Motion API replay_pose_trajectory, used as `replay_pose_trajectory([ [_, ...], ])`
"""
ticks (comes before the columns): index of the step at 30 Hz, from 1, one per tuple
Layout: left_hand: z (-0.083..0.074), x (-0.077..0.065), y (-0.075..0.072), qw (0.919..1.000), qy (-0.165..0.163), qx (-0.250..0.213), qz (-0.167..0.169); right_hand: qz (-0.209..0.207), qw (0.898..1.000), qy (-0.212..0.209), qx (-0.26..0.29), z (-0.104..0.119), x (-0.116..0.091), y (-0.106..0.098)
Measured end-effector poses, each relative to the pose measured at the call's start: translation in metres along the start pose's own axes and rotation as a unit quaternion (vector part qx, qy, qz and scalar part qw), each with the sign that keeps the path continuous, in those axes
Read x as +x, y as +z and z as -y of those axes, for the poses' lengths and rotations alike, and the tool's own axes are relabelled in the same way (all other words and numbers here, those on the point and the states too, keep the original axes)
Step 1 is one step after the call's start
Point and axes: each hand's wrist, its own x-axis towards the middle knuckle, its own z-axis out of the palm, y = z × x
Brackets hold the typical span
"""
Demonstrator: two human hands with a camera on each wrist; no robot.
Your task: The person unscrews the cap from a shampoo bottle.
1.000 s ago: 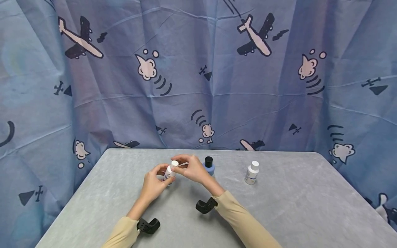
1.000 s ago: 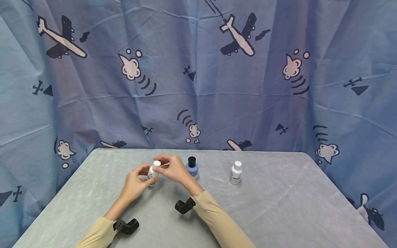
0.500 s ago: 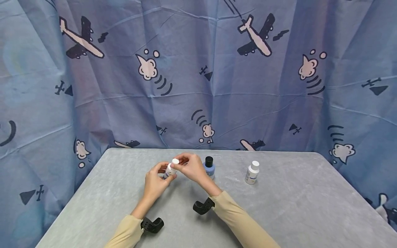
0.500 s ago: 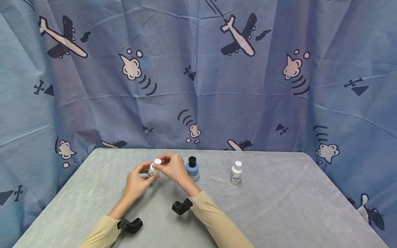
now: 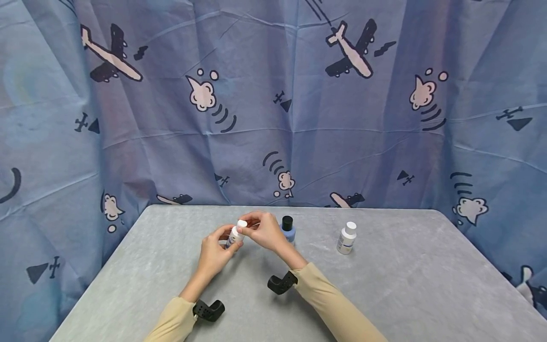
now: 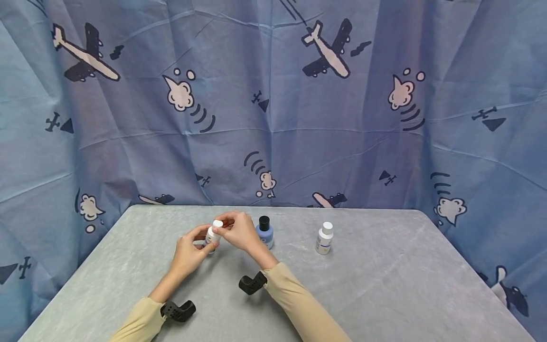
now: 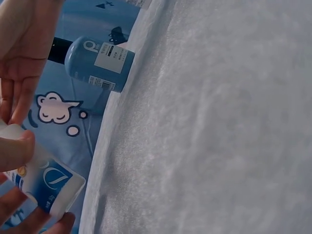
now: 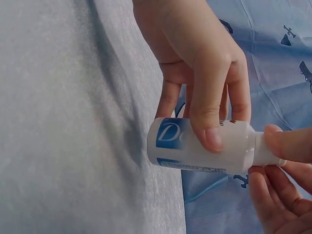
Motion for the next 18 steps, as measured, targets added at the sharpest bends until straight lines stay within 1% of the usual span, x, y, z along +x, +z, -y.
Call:
replay_pose_trajectory([
  [4,-0.0006,-0.0001,-0.0004,0.9996,0.0,-0.02,0.019,0.016,1.0,-0.01,0.004,-0.0001,-0.0008,-0.0022],
  [6,-0.0002,-0.0001,-0.0003,0.9993,0.007,-0.026,0.025,0.023,1.0,-0.019,0.005,-0.0008,-0.001,-0.0029],
  [11,0.0014,-0.0002,0.0004,0.999,0.015,-0.025,0.033,0.038,0.999,-0.03,0.011,-0.0039,-0.0015,-0.0042],
  [15,0.0013,0.0008,0.0011,0.9994,0.003,-0.022,0.028,0.05,0.997,-0.046,0.021,-0.0064,-0.0009,-0.0052],
  [18,0.0003,0.0019,0.0012,0.9999,0.001,-0.011,0.008,0.057,0.997,-0.051,0.023,-0.0002,-0.002,-0.0069],
])
